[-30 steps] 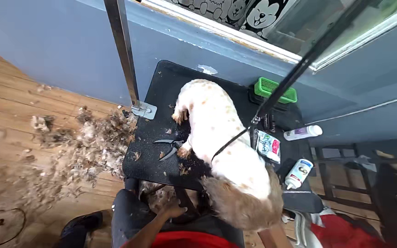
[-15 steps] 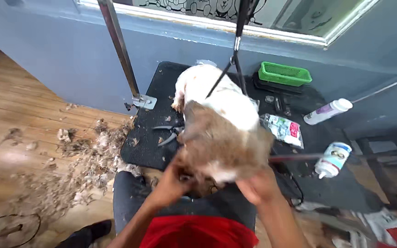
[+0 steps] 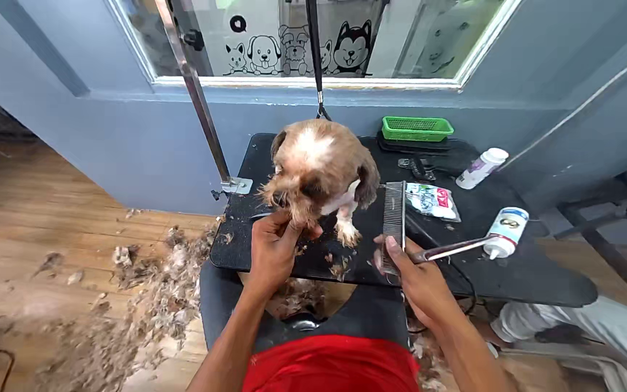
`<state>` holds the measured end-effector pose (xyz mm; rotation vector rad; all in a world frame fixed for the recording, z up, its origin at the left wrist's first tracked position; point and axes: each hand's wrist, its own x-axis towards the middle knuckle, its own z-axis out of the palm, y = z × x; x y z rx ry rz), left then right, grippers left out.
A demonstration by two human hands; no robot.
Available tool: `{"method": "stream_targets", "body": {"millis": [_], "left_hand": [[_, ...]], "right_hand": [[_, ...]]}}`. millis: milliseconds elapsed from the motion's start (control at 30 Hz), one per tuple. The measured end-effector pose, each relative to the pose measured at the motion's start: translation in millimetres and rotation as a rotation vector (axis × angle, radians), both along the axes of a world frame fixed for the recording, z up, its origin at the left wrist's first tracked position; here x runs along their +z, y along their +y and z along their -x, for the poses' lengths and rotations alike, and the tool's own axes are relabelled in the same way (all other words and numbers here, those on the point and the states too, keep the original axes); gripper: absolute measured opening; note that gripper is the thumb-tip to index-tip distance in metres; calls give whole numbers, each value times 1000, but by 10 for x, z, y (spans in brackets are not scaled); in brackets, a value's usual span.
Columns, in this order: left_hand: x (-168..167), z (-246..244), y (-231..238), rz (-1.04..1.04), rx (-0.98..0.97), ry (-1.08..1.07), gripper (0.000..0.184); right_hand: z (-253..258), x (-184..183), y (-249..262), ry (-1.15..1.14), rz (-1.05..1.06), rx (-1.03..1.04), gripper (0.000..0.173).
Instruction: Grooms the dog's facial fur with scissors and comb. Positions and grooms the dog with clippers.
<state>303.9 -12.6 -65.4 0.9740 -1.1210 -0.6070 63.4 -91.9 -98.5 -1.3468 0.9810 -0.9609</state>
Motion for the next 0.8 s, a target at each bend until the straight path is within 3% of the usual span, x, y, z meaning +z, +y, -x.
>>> {"method": "stream_targets", "body": {"millis": [100, 200, 367, 567, 800], "left_hand": [[156, 59, -69, 59, 24, -49, 23], [178, 139, -174, 150, 62, -69, 22], [163, 216, -287, 169, 161, -108, 24], [173, 276, -348, 264, 213, -114, 24], [166, 313, -418, 295, 221, -61, 29]], "right_hand": [[129, -17, 31, 115, 52, -80, 28], [228, 1, 51, 282, 144, -188, 37], [403, 124, 14, 418, 637, -199, 40], [398, 755, -48, 518, 1082, -148, 38], [-225, 1568, -180, 723, 1504, -5, 35]]}}
